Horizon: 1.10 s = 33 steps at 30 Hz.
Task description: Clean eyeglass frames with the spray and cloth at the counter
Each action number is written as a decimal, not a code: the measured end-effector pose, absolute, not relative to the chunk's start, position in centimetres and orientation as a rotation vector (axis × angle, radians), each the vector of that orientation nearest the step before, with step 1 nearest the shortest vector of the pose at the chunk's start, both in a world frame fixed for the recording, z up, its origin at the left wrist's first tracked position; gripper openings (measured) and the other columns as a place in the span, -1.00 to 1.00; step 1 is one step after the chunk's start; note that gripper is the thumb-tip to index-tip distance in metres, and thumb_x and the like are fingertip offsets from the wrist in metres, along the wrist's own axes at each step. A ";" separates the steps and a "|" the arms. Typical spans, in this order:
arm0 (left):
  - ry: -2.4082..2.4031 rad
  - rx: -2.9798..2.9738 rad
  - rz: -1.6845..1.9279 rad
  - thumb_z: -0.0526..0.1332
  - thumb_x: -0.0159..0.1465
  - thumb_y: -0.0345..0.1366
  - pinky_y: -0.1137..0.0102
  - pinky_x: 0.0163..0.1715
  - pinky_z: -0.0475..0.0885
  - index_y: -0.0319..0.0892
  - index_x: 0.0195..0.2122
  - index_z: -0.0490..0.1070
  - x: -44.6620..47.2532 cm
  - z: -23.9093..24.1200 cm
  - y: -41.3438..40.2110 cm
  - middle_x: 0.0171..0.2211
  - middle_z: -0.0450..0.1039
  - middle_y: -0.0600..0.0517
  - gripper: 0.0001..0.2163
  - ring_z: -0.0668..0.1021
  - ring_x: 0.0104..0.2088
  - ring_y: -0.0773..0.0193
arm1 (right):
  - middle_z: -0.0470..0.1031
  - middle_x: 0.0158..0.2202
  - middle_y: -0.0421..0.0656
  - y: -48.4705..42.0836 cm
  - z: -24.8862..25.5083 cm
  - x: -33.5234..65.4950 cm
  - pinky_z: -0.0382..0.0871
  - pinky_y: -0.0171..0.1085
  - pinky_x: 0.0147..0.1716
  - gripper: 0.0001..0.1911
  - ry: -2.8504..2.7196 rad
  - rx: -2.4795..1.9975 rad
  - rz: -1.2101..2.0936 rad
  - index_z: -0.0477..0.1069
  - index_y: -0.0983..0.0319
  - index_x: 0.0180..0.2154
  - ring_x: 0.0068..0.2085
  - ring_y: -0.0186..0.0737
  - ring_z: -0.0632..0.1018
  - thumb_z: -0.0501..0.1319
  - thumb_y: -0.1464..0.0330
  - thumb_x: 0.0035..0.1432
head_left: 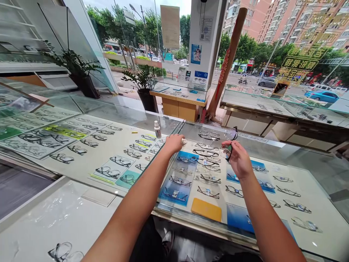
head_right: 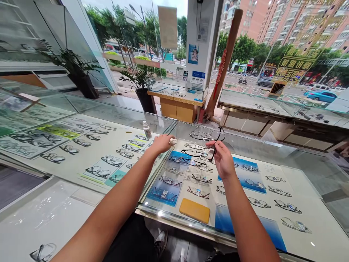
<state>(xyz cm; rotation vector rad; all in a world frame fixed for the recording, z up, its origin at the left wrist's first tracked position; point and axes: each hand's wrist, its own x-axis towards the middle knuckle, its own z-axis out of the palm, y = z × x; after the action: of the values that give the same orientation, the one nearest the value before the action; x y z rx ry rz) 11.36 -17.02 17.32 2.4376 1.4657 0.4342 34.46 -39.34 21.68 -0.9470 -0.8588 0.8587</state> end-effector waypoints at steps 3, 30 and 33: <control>1.443 2.413 0.452 0.36 0.14 -0.46 0.10 0.07 0.33 -0.06 -0.21 0.62 11.1 17.7 -16.7 -0.15 0.64 -0.18 -0.78 0.57 0.03 -0.21 | 0.62 -0.07 -0.11 -39.3 21.6 34.5 0.41 -0.21 -0.24 -0.80 -0.846 -0.935 0.880 0.59 0.12 -0.22 -0.13 -0.12 0.54 0.39 0.14 0.25; 1.000 1.086 1.020 0.29 0.29 -0.01 0.28 -0.30 0.55 -0.10 -0.19 0.30 10.8 21.0 -15.8 -0.41 0.44 0.04 -0.70 0.53 -0.44 0.26 | 0.64 -0.07 -0.13 -39.0 21.3 34.8 0.35 -0.22 -0.24 -0.76 -0.845 -0.939 0.887 0.57 0.13 -0.25 -0.18 -0.16 0.52 0.42 0.10 0.23; 1.105 1.191 0.988 0.39 0.17 -0.22 0.27 -0.20 0.54 -0.14 -0.03 0.35 10.8 20.5 -15.8 -0.32 0.48 0.01 -0.62 0.57 -0.35 0.23 | 0.64 -0.09 -0.14 -39.0 21.1 34.8 0.34 -0.25 -0.27 -0.77 -0.827 -0.922 0.906 0.59 0.13 -0.24 -0.21 -0.19 0.50 0.42 0.12 0.23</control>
<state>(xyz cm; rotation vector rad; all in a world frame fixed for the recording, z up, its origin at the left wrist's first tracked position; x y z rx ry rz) 10.82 -15.80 20.47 1.1908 1.1051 0.9878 34.84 -39.02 21.15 -0.9225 -0.8268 0.9062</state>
